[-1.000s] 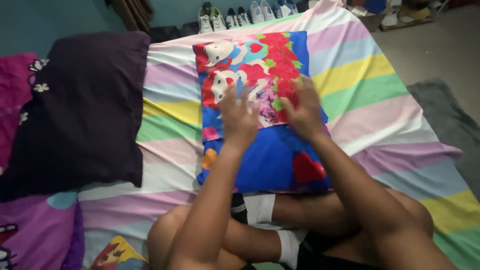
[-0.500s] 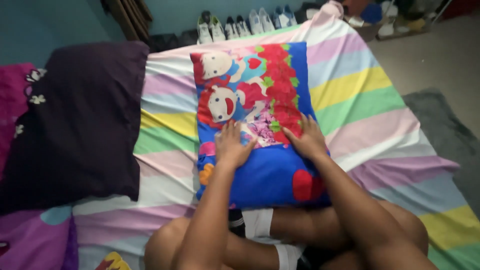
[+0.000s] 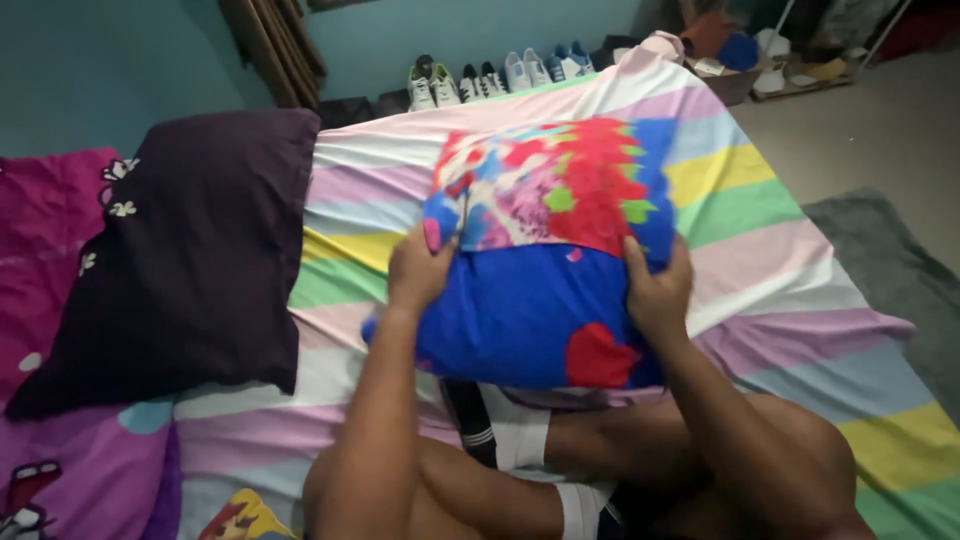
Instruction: Folding small pieces of clothing and stuffing them into a brown striped bolster pillowcase on a bed.
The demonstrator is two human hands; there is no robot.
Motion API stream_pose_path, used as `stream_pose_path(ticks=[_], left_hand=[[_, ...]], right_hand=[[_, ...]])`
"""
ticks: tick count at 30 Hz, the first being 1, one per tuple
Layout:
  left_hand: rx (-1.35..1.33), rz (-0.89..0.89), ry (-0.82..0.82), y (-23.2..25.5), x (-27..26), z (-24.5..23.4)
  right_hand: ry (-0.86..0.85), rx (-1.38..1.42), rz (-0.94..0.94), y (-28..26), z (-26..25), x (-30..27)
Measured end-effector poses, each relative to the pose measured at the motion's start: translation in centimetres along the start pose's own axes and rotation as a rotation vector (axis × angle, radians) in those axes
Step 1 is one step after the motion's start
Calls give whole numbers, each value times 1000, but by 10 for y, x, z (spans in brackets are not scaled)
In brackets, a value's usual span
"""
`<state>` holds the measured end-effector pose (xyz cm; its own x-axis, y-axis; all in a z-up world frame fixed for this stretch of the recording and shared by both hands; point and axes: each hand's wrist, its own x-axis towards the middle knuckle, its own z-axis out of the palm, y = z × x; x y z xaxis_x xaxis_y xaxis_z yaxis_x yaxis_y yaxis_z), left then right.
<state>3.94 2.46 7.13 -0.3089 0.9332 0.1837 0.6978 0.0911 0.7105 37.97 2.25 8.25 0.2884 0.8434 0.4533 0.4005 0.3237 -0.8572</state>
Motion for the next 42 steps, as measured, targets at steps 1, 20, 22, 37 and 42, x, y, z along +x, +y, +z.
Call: stream_pose_path(ticks=[1,20,22,37,42], left_hand=[[-1,-2,-2,9,8,-14],[398,727,306,8,-50,128],[420,648,230,-5,-54,136],[635,-47,-132,-80,-33,66],[471,478,652,-66,15,108]], right_hand=[[-1,-2,2,-15,-8,-17],[-629,-612,-524,36,66,-23],[-722,-735,-476,51,68,-20],[-703,-895,-54,134,5,41],[-41,-806,-1080,169,59,74]])
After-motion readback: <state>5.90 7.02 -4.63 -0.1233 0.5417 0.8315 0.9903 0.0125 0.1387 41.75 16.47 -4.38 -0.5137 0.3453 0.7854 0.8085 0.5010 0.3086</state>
